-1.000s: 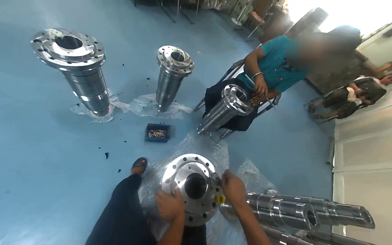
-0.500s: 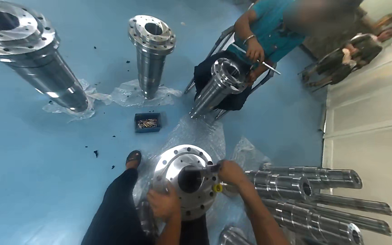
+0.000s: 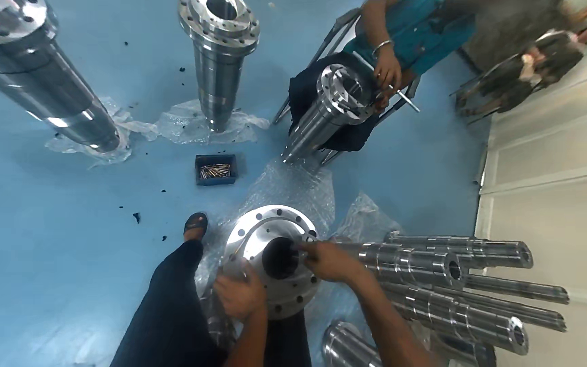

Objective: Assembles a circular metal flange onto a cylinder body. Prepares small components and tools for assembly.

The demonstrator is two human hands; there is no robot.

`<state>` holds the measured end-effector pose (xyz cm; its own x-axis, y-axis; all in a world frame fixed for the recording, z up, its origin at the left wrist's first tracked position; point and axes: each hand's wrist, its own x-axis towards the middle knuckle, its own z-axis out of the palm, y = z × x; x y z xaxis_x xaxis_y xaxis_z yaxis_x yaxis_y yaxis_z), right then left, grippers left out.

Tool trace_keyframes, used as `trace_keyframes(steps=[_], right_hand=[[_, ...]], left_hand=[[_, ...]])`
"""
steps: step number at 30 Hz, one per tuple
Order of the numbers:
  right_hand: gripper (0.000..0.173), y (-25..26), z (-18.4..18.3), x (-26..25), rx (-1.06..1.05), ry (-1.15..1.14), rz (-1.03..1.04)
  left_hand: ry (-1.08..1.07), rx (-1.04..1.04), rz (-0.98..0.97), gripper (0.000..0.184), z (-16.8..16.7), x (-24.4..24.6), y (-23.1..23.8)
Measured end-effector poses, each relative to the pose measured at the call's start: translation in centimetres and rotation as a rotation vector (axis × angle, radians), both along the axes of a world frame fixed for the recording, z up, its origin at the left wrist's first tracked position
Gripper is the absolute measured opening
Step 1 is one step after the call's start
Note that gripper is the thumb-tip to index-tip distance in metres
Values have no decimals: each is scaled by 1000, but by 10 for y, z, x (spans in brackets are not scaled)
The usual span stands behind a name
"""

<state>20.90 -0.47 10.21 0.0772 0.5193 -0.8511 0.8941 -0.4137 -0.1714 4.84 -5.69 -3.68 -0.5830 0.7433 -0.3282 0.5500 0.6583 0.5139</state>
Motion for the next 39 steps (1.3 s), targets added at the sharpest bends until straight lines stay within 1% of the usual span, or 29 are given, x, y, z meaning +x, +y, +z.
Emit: trace_keyframes(steps=[1, 2, 3, 4, 6, 7, 9, 11, 12, 14, 16, 18, 20, 21, 22, 24, 25, 26, 27, 28, 29, 31, 32, 34, 35, 36, 37, 38, 39], right_hand=[[44, 4, -2, -1, 47, -43, -27], [44, 7, -3, 3, 68, -125, -44], [38, 8, -4, 9, 46, -205, -35], [33, 8, -2, 15, -21, -245, -8], [30, 7, 3, 18, -151, -205, 67], [31, 4, 4, 16, -170, -137, 94], [44, -1, 4, 10, -107, 4, 65], [52, 4, -2, 11, 21, -86, -27], [49, 4, -5, 15, 54, -169, -48], [34, 5, -4, 19, -51, -285, -10], [28, 5, 1, 15, -181, -243, 83], [33, 2, -1, 13, -149, -115, 113], [52, 2, -6, 16, -43, -94, 65], [51, 3, -8, 20, 15, -140, 35], [45, 3, -8, 24, 31, -195, 24], [35, 5, -3, 25, -94, -207, 79], [35, 5, 1, 19, -144, -159, 121], [38, 5, 4, 11, -157, -88, 142], [47, 6, 7, 2, -136, -32, 141], [55, 9, 8, -5, -98, -43, 131], [57, 11, 5, -7, -52, -111, 107], [44, 12, -1, 3, -47, -262, 81], [36, 12, -1, 6, -107, -300, 89], [31, 11, 5, 4, -220, -235, 133], [35, 8, 6, 2, -226, -143, 145], [45, 5, 7, 2, -190, -65, 138], [55, 5, 5, 4, -135, -51, 107], [59, 6, 2, 8, -71, -92, 62], [57, 7, -1, 15, -26, -150, 18]], left_hand=[[2, 9, -3, 70, 0, 1, 1], [6, 12, -5, 69, 1, 1, 1], [9, 9, -6, 69, 1, 0, 0], [9, 3, -6, 69, 1, 0, 1], [12, 2, 1, 69, 1, 0, 3], [10, -3, 1, 69, 2, 0, 2], [4, 1, 1, 68, 3, 1, 0], [1, -1, 3, 68, 2, 2, 2], [-1, -7, 2, 69, 2, 1, 2], [-8, -14, 3, 69, 3, 1, 3], [3, -14, 3, 68, 2, 1, 2], [16, 8, 3, 68, 0, 2, 0], [3, -6, -11, 70, 1, 0, 0], [0, -8, -14, 70, 1, 0, 1], [3, -1, -11, 70, -1, 0, 1], [20, 0, -1, 70, -2, 0, 1], [21, -5, 2, 70, -1, 0, 1], [18, -12, 2, 70, 0, -1, 2], [15, -15, 2, 70, 0, 0, 2], [18, -11, 0, 69, -1, 0, 1], [18, -6, 0, 69, -1, 1, 1], [23, 3, -4, 70, -2, 0, -1], [27, 8, -4, 70, -3, 0, 0], [38, 8, 1, 69, -3, 0, 1], [47, 7, -1, 69, -3, 0, -1], [50, 5, -3, 69, -2, 1, -1], [45, 2, -6, 69, -2, 2, -1], [35, 0, -7, 69, -2, 3, 0], [33, 0, -8, 69, -2, 2, 0]])
